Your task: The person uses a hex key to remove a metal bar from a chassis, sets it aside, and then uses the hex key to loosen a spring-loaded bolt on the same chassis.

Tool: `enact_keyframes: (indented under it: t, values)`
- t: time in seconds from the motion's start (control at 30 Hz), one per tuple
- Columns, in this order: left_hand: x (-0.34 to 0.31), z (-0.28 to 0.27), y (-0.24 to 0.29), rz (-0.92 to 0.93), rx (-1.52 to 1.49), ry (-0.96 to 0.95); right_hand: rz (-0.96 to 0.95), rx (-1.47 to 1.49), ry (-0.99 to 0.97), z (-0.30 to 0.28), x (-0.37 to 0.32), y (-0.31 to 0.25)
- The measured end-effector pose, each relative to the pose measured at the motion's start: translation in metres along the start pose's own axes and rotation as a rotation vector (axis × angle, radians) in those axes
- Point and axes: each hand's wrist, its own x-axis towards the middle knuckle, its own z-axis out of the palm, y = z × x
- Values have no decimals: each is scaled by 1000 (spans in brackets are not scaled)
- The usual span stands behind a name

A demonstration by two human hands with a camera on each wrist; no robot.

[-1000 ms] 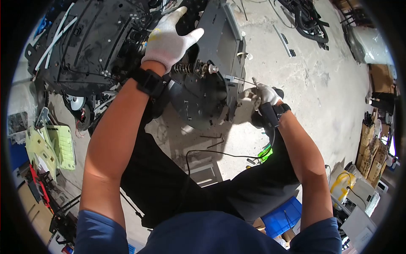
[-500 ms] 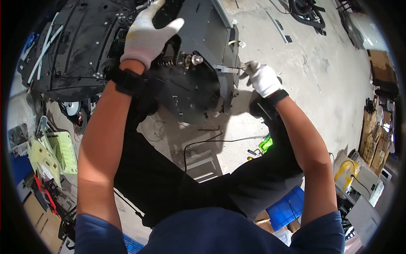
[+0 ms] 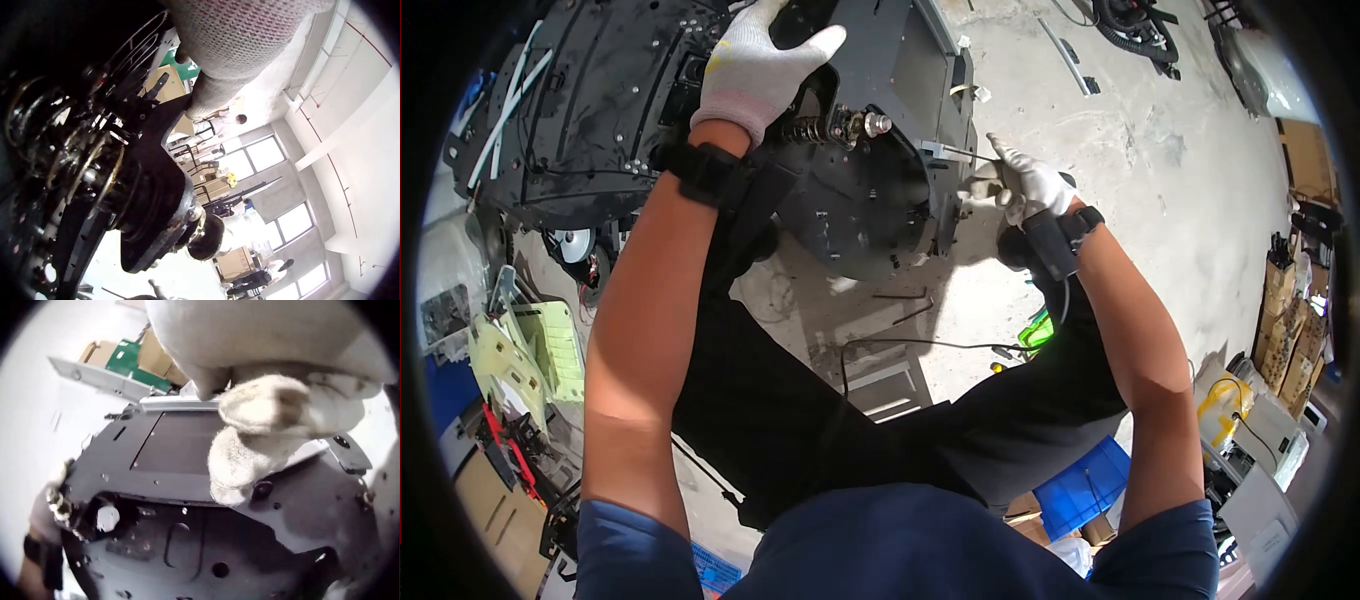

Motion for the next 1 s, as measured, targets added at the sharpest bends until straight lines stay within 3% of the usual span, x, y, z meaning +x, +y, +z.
enact_keyframes:
  t: [0.07, 0.13, 0.2, 0.27, 0.33, 0.37, 0.4, 0.47, 0.5, 0.53, 0.6, 0.63, 0.7, 0.73, 0.8, 0.97, 1.0]
  values:
    - [2, 2, -7, -95, -12, -86, 155, 328, -36, 9, -4, -1]
    - [2, 2, -8, -54, 69, -81, 70, 400, 41, 17, -7, -4]
    - [3, 1, -11, 2, 152, -87, 0, 326, 221, 32, -11, -8]
    - [4, 4, -14, 8, 90, -66, 7, 278, 146, 20, -6, -7]
    - [5, 3, -9, 23, 62, -69, -38, -274, 296, 29, -13, -16]
    - [3, 0, -3, -28, 55, -98, -192, -797, 413, 30, -16, -15]
    - [3, -3, 6, -82, 47, -125, -230, -872, 374, 40, -27, -15]
    - [5, -3, 6, -138, 53, -154, -646, -1629, 563, 7, -10, 5]
    - [4, -1, 6, -152, 23, -151, -724, -1752, 627, 3, -14, 5]
    - [4, -1, 5, -169, -2, -145, -446, -1908, 681, 31, -29, -10]
    - [5, 0, 4, -164, 27, -158, -665, -1707, 653, 16, -22, -3]
    - [5, 0, 0, -128, 57, -143, -662, -1705, 658, 16, -21, -1]
    - [6, 1, -5, -132, 46, -129, -449, -1453, 650, 23, -17, 1]
    - [6, 0, -6, -129, 51, -128, -455, -1450, 649, 22, -13, 2]
    - [6, 0, -5, -143, -2, -146, -166, -653, 492, 25, -9, 0]
    - [5, 2, -7, -115, -24, -126, -162, -36, 341, 27, -13, 2]
    - [5, 2, -6, -132, -19, -133, -164, -34, 341, 20, -5, 7]
